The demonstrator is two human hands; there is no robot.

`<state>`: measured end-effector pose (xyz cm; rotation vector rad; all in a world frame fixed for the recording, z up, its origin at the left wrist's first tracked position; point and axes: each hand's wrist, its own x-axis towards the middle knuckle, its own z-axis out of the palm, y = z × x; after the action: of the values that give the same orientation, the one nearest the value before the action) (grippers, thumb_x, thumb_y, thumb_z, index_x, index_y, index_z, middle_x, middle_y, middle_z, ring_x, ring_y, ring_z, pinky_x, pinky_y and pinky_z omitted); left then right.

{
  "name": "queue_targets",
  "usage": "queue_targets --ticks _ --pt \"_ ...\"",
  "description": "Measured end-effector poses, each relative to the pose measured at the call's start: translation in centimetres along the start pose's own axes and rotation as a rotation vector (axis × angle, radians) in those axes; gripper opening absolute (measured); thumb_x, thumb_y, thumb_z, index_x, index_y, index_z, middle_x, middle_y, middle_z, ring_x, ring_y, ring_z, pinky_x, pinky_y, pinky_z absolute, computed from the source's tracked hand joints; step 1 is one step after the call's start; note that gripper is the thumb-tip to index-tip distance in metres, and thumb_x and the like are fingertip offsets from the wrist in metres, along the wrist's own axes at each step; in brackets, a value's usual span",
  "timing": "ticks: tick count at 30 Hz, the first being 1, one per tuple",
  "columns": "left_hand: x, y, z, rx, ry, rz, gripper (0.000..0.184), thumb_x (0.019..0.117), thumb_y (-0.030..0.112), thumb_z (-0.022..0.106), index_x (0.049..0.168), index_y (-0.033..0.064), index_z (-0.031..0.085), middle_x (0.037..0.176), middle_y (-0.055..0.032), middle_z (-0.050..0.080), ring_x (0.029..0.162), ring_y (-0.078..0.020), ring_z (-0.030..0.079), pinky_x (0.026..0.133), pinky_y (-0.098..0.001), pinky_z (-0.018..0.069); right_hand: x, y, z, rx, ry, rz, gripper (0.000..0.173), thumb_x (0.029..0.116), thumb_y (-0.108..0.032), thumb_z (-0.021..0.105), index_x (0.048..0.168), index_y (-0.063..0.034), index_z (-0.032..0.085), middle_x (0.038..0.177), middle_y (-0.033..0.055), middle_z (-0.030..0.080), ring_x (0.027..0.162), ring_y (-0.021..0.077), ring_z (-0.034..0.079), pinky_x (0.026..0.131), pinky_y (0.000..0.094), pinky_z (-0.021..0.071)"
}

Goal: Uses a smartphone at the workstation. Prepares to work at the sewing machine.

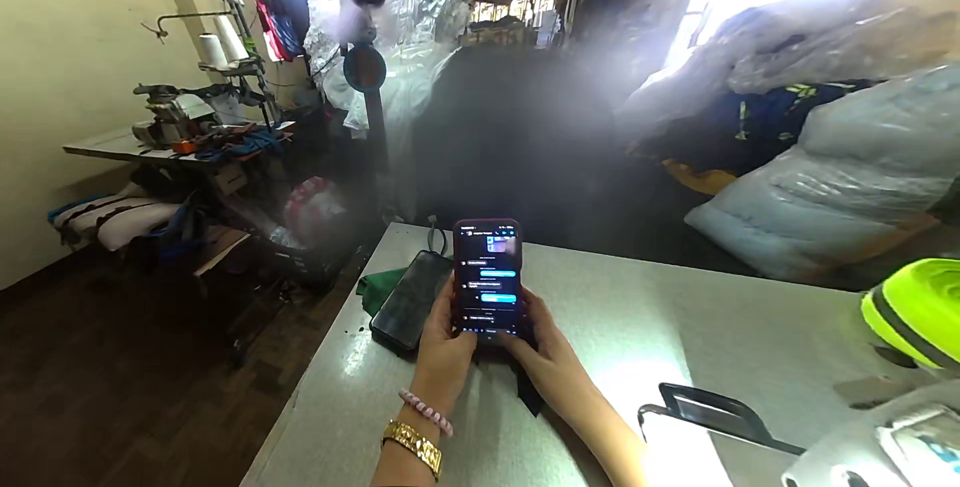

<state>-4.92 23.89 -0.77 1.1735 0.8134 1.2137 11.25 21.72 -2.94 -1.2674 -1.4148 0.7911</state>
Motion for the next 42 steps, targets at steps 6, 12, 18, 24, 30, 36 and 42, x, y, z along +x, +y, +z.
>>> queue_targets --ticks 6,12,18,24,30,36,42 --pt "0.0 0.04 0.06 0.012 0.003 0.013 0.075 0.0858 -0.013 0.054 0.156 -0.0039 0.029 0.146 -0.0192 0.054 0.127 -0.0157 0.06 0.106 -0.0278 0.0498 -0.06 -0.05 0.15 -0.008 0.008 0.001 0.072 0.0882 -0.02 0.063 0.153 -0.0042 0.036 0.134 0.008 0.063 0.119 0.009 0.064 0.1 0.0277 0.0548" --pt "-0.02 -0.03 0.06 0.012 0.005 0.019 0.075 0.087 -0.013 0.054 0.157 -0.0042 0.028 0.147 -0.0193 0.053 0.128 -0.016 0.059 0.107 -0.0279 0.0494 -0.03 0.0 0.17 -0.012 0.005 -0.002 0.073 0.0877 -0.019 0.063 0.153 -0.0037 0.036 0.134 0.0078 0.063 0.119 0.0089 0.064 0.101 0.0273 0.0544" --pt "0.01 0.01 0.06 0.006 0.003 0.018 0.076 0.086 -0.016 0.052 0.157 -0.0041 0.028 0.147 -0.0195 0.053 0.127 -0.0157 0.06 0.107 -0.0277 0.0495 0.03 0.08 0.2 -0.013 0.011 -0.016 0.072 0.0882 -0.021 0.064 0.153 -0.0031 0.037 0.133 0.0078 0.064 0.118 0.0083 0.064 0.1 0.0269 0.0543" --pt "-0.06 0.04 -0.02 -0.008 -0.004 0.017 0.076 0.0864 -0.016 0.051 0.157 -0.0045 0.027 0.148 -0.0195 0.052 0.128 -0.0158 0.059 0.107 -0.0274 0.0494 0.0 0.07 0.33 -0.044 0.024 0.004 0.074 0.0882 -0.025 0.065 0.154 -0.0048 0.037 0.134 0.0081 0.063 0.119 0.0095 0.064 0.1 0.0284 0.0545" --pt "0.01 -0.03 -0.01 -0.031 -0.003 0.011 0.076 0.0852 -0.017 0.048 0.157 -0.0047 0.027 0.146 -0.02 0.053 0.127 -0.0171 0.06 0.106 -0.029 0.0501 0.08 -0.04 0.49 -0.179 0.049 0.0 0.074 0.0897 -0.03 0.066 0.153 -0.0049 0.038 0.133 0.0106 0.064 0.118 0.0138 0.065 0.101 0.0336 0.0538" --pt "0.0 0.05 0.0 -0.028 0.002 0.003 0.076 0.0853 -0.017 0.05 0.157 -0.0041 0.028 0.145 -0.0192 0.054 0.126 -0.0167 0.061 0.106 -0.0282 0.0503 0.11 -0.19 0.55 -0.177 0.057 0.01 0.07 0.0895 -0.025 0.064 0.152 -0.0055 0.039 0.133 0.0102 0.064 0.119 0.0133 0.064 0.101 0.0326 0.0537" --pt "-0.04 0.06 -0.04 -0.026 -0.008 0.008 0.076 0.0855 -0.017 0.048 0.157 -0.0046 0.027 0.147 -0.0195 0.053 0.126 -0.0158 0.06 0.107 -0.0276 0.0492 -0.1 -0.63 0.26 -0.114 0.028 0.055 0.074 0.0874 -0.025 0.064 0.154 -0.0067 0.037 0.138 0.0104 0.061 0.123 0.0135 0.061 0.104 0.0331 0.0511"
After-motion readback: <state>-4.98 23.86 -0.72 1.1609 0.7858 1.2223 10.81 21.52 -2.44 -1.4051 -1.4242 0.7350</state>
